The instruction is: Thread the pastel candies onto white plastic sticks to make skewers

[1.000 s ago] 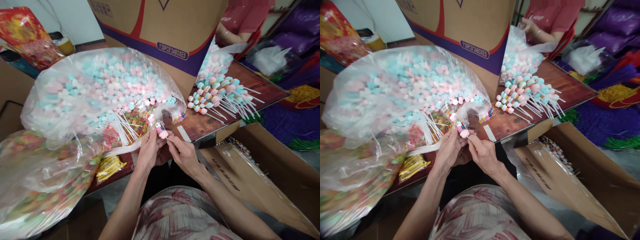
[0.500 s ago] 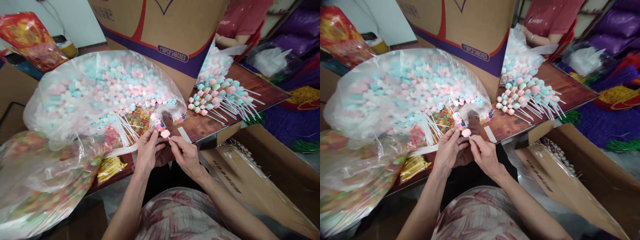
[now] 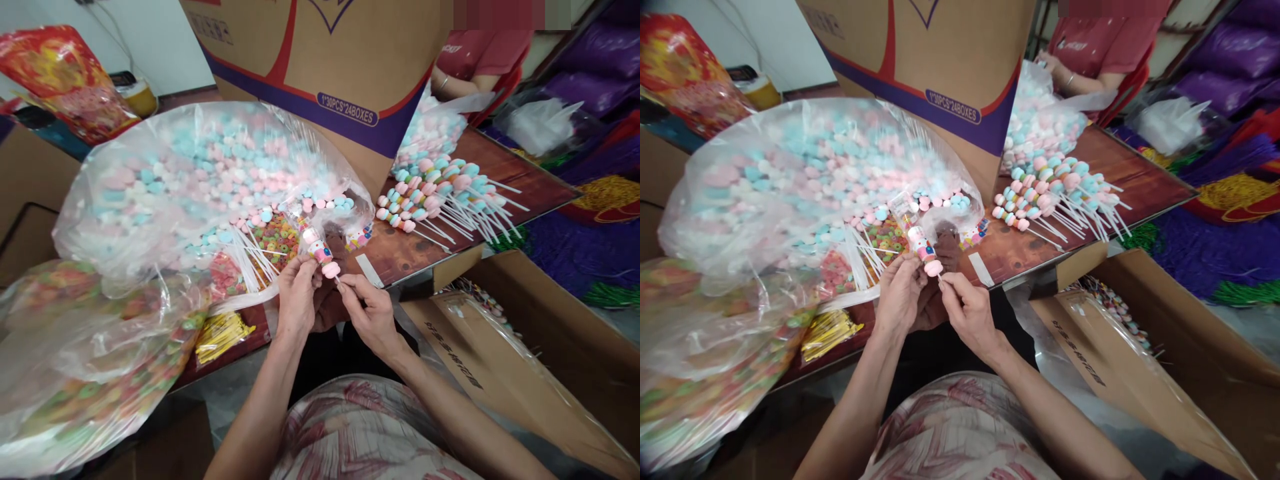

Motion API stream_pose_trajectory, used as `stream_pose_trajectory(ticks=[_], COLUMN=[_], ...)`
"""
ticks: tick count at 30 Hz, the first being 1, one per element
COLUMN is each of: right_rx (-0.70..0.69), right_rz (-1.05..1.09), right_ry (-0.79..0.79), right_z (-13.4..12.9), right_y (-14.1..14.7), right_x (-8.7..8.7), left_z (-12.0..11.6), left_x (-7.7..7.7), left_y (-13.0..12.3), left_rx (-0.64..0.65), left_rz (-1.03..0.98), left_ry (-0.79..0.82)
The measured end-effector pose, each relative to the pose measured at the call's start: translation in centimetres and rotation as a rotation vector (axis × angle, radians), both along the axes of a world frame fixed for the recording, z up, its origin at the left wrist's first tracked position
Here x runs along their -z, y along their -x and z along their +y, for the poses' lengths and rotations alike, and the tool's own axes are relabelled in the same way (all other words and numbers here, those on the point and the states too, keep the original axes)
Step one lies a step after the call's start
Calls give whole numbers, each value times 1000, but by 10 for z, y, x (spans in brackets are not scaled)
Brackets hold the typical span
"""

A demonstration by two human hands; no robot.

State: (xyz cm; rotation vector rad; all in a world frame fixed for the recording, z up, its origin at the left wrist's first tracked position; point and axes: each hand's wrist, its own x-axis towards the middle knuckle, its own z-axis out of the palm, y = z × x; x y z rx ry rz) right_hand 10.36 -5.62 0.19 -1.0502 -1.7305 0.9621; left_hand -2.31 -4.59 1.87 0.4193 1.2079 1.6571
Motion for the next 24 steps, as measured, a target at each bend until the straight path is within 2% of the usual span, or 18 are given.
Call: stream_pose_trajectory(ticks=[5, 10, 12, 15, 18, 24], right_rx=[87, 19, 16, 90, 146, 71], right_rz=[-75, -306, -402, -440, -380, -225], right_ry=[-100, -370, -490, -600, -625, -535], right_z=[5, 8, 7, 6, 7, 7], right_y=[-3, -7, -5, -1, 3, 2], right_x=[3, 9, 12, 14, 12, 3], left_z=[-5, -9, -11, -14, -17, -16], left_x=[2, -6, -6, -3, 2, 2], left_y=[4, 9, 7, 2, 1, 17], left_rx=[37, 90, 84, 72, 90, 198], left_rz=[84, -37, 27, 154, 179, 24], left_ry=[-7, 17, 16, 28, 45, 8])
